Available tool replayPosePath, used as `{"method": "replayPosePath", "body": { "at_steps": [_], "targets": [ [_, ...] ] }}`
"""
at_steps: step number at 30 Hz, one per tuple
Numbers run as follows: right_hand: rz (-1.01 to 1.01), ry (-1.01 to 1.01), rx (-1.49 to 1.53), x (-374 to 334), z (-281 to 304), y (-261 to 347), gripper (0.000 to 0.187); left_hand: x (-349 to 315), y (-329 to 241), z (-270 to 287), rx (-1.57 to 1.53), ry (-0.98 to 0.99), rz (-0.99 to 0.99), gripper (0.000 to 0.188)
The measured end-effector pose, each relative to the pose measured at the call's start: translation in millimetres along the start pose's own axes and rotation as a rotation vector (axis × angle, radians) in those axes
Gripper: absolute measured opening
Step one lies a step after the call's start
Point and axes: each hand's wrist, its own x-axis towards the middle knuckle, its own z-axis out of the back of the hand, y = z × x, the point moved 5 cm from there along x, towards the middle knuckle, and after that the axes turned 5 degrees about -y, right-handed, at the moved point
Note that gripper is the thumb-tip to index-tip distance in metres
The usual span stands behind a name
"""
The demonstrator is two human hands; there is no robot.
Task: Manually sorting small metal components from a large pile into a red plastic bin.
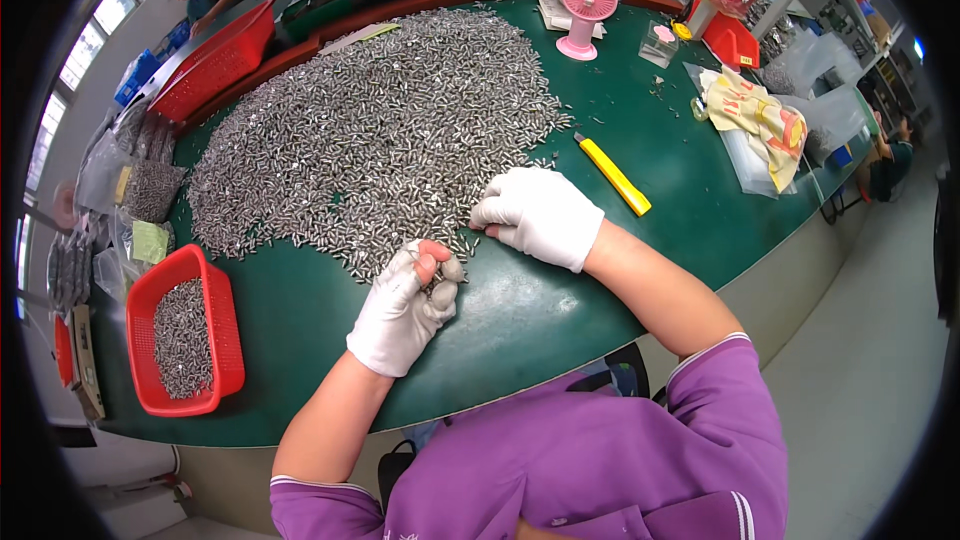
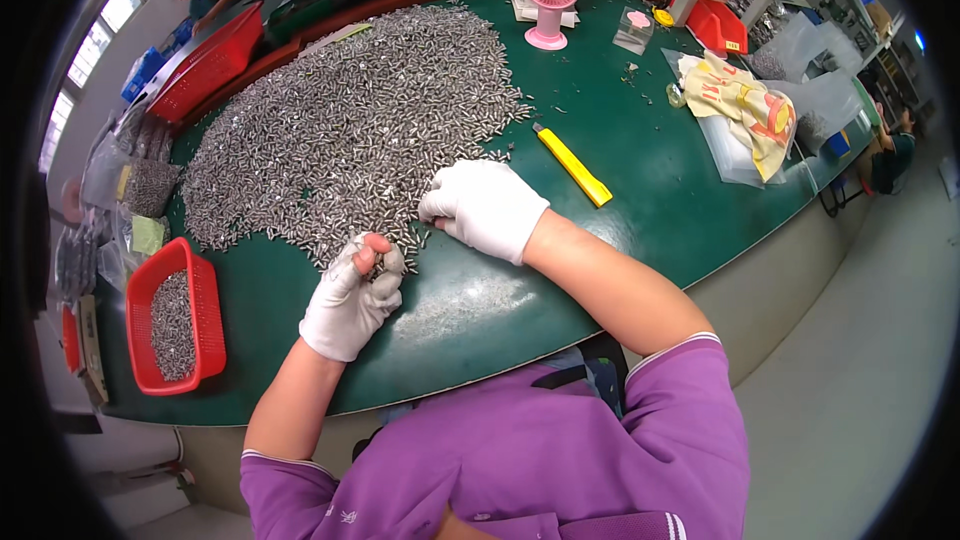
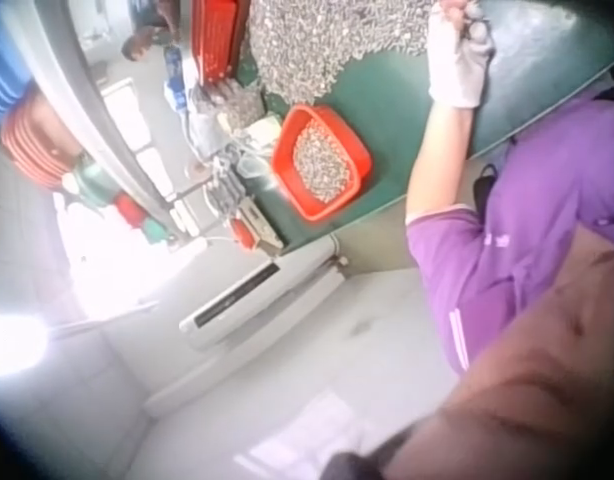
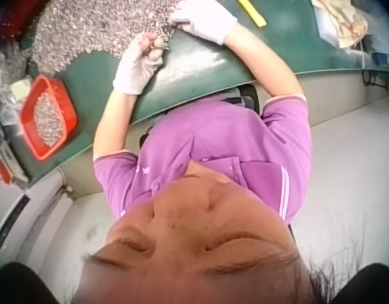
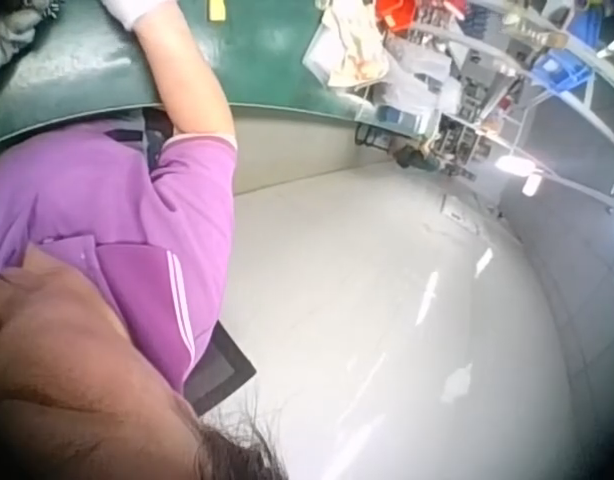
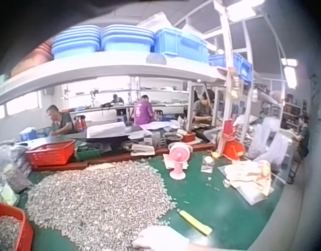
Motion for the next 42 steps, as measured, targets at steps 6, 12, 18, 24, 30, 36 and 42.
{"method": "replayPosePath", "body": {
  "at_steps": [6, 12, 18, 24, 30, 36, 42],
  "targets": [
    [0.004, 0.073, -0.133, 3, 1, 1, 0.012, 0, 0, 0, -0.007, -0.02, 0.012, 0.017],
    [0.048, -0.112, 0.153, 8, 21, 16, 0.015, -1, 4, -1, 0.059, -0.015, 0.047, 0.014],
    [0.146, -0.079, 0.297, 7, 16, 32, 0.022, -4, 10, -9, 0.13, 0.002, 0.105, 0.013],
    [0.105, -0.04, 0.427, 7, 14, 30, 0.019, -3, 10, -8, 0.138, -0.005, 0.086, 0.014],
    [-0.043, -0.139, 0.263, 5, 15, 9, 0.011, -3, 6, -10, 0.17, -0.011, 0.062, 0.019],
    [-0.08, -0.043, 0.108, 5, 8, 4, 0.01, -4, 4, -7, 0.177, -0.02, 0.049, 0.026],
    [0.064, 0.012, -0.008, 4, -3, 11, 0.011, -3, 1, -5, 0.124, -0.07, -0.014, 0.03]
  ]
}}
